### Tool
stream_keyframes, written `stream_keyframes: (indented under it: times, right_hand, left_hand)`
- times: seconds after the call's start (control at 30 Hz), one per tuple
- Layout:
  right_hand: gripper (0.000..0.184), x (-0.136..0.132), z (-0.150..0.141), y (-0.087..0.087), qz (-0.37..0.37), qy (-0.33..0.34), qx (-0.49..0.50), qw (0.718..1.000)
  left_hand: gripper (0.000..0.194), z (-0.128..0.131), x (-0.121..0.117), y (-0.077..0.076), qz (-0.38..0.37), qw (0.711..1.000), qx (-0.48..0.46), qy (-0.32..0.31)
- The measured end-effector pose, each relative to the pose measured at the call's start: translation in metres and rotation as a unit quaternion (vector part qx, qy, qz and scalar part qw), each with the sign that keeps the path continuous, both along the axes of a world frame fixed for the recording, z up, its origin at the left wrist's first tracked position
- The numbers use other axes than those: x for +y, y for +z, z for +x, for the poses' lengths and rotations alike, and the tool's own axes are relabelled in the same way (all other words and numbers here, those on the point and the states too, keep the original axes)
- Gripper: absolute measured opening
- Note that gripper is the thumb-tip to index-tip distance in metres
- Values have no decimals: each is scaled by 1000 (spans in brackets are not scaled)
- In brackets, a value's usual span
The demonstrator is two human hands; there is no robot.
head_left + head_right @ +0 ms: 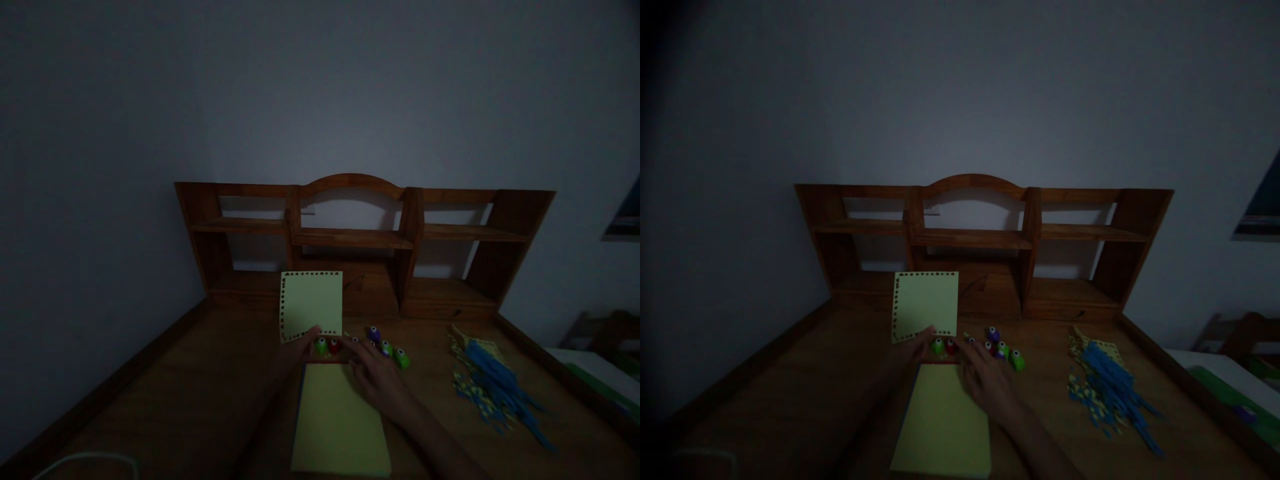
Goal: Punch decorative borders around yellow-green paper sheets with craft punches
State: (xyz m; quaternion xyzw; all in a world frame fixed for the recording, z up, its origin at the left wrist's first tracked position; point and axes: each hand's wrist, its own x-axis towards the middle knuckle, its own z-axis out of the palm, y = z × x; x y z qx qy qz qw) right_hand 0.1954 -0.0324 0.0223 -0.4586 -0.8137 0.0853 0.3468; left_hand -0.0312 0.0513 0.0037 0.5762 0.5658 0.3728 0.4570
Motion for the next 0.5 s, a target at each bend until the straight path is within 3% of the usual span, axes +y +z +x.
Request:
stream_keyframes:
  times: [0.07,0.23,0.5]
  right_hand:
    - [61,0,-1,3,3,7,7,1000]
    - [71,3,2,3,1,34,15,999]
    - [73,8,11,-5,0,44,14,999]
  left_hand:
    - [68,1,-1,2,-29,998,8,-48]
    - [77,3,4,-3,-21,990,31,-134]
    - [77,1,6,-3,-28,983,55,-175]
